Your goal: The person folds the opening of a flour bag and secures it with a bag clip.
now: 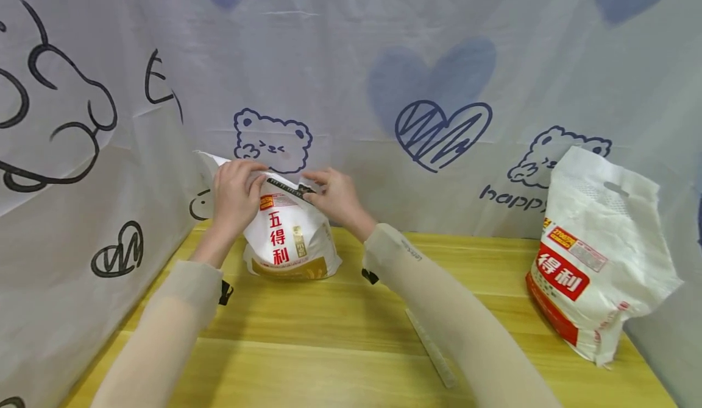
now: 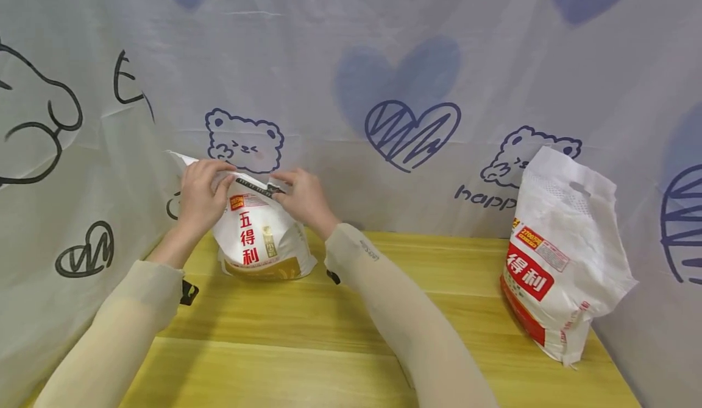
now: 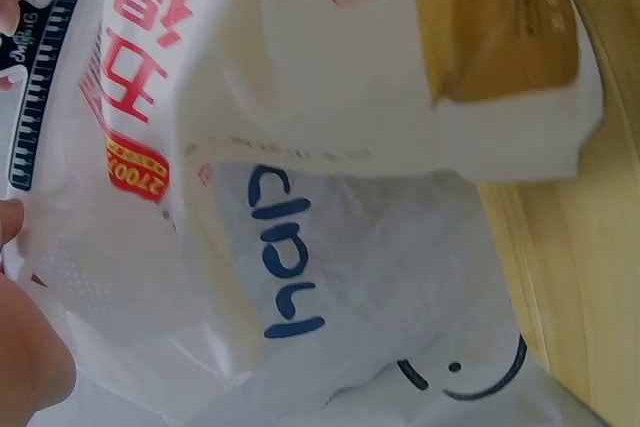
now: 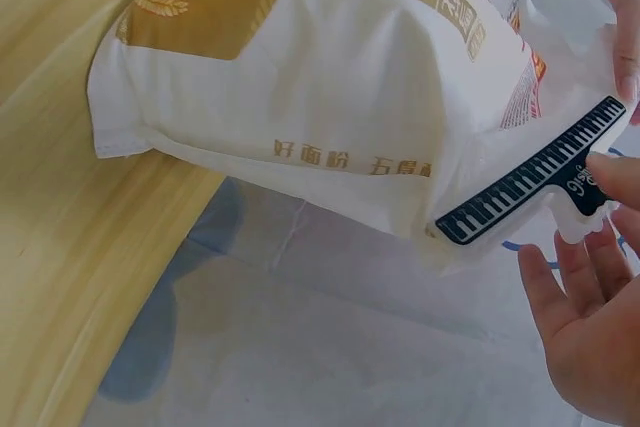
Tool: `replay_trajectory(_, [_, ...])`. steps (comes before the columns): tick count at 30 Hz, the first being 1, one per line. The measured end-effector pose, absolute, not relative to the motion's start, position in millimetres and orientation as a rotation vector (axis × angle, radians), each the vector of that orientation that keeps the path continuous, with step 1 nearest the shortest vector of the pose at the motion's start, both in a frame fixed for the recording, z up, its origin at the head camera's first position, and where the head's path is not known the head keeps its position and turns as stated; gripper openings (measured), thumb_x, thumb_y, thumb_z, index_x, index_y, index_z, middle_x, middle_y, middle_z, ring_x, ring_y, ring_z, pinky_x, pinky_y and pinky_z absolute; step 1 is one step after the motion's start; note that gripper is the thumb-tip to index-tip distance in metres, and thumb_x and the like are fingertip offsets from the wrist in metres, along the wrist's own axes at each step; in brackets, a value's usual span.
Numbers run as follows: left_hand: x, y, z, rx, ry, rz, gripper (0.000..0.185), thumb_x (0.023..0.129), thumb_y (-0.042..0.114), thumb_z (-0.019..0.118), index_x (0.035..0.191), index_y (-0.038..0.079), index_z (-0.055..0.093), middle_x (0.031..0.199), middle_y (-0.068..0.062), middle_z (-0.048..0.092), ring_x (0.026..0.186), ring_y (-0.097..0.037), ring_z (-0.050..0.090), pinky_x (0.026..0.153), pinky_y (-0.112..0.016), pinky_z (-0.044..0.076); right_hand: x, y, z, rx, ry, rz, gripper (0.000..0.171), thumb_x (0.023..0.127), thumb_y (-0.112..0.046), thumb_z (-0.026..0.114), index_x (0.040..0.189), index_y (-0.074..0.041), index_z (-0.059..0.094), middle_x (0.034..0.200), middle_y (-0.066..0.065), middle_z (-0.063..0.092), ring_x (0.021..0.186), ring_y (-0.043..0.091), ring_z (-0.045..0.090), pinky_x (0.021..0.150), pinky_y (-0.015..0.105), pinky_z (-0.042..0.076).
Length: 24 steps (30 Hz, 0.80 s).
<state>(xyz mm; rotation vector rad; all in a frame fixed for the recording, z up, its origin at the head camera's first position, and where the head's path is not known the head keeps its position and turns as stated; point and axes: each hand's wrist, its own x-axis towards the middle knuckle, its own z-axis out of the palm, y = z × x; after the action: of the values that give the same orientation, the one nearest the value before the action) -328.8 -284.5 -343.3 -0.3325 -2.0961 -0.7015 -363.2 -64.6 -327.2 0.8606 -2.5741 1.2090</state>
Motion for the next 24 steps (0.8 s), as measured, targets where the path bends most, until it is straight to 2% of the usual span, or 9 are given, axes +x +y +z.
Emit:
replay_trajectory(4, [-325.7,-282.2,-344.5,-0.323,-2.048,-0.725,0.017,0.096,0.0,0.067,0.113,-0.002,0.071,0.122,-0.02,0.066,0.12,-0.04,0.054,0.12,-0.054,0.026,-359.2,-61.6,-331.6,0.931,-2.517,1.303,0.053,0.097,-0.015,0.074,0.148,-0.012,0.058,0.142,0.007,0.064,0.126,0.028,0.062,0.104,0.04,0.055])
replay_trajectory(8, [-323.8,-276.5,-346.4,-0.305,-2.007,-0.77,0.024,0.097,0.003,0.066,0.12,-0.002,0.069,0.133,-0.02,0.064,0.132,-0.04,0.05,0.125,-0.056,0.014,-354.4,-58.4,-335.8,0.982,-2.473,1.359,0.056,0.099,-0.017,0.071,0.152,-0.01,0.053,0.148,0.008,0.061,0.13,0.028,0.059,0.107,0.044,0.052])
replay_trajectory(17, [-316.9,-260.8,-351.5,-0.235,-2.017,-0.839,0.048,0.104,0.025,0.057,0.146,0.001,0.055,0.157,-0.019,0.047,0.153,-0.038,0.028,0.126,-0.06,0.005,-342.7,-48.2,-343.9,0.971,-2.444,1.304,0.054,0.102,-0.023,0.068,0.154,-0.017,0.052,0.158,0.005,0.051,0.141,0.024,0.052,0.113,0.036,0.047])
replay_trajectory(24, [-307.1,-246.3,-357.0,-0.171,-2.065,-0.937,0.059,0.107,0.034,0.049,0.159,0.008,0.039,0.17,-0.009,0.028,0.16,-0.034,0.01,0.127,-0.06,-0.001,-337.5,-33.2,-355.4,0.955,-2.352,1.465,0.054,0.102,-0.018,0.066,0.154,-0.016,0.051,0.159,0.009,0.048,0.142,0.027,0.051,0.115,0.041,0.044])
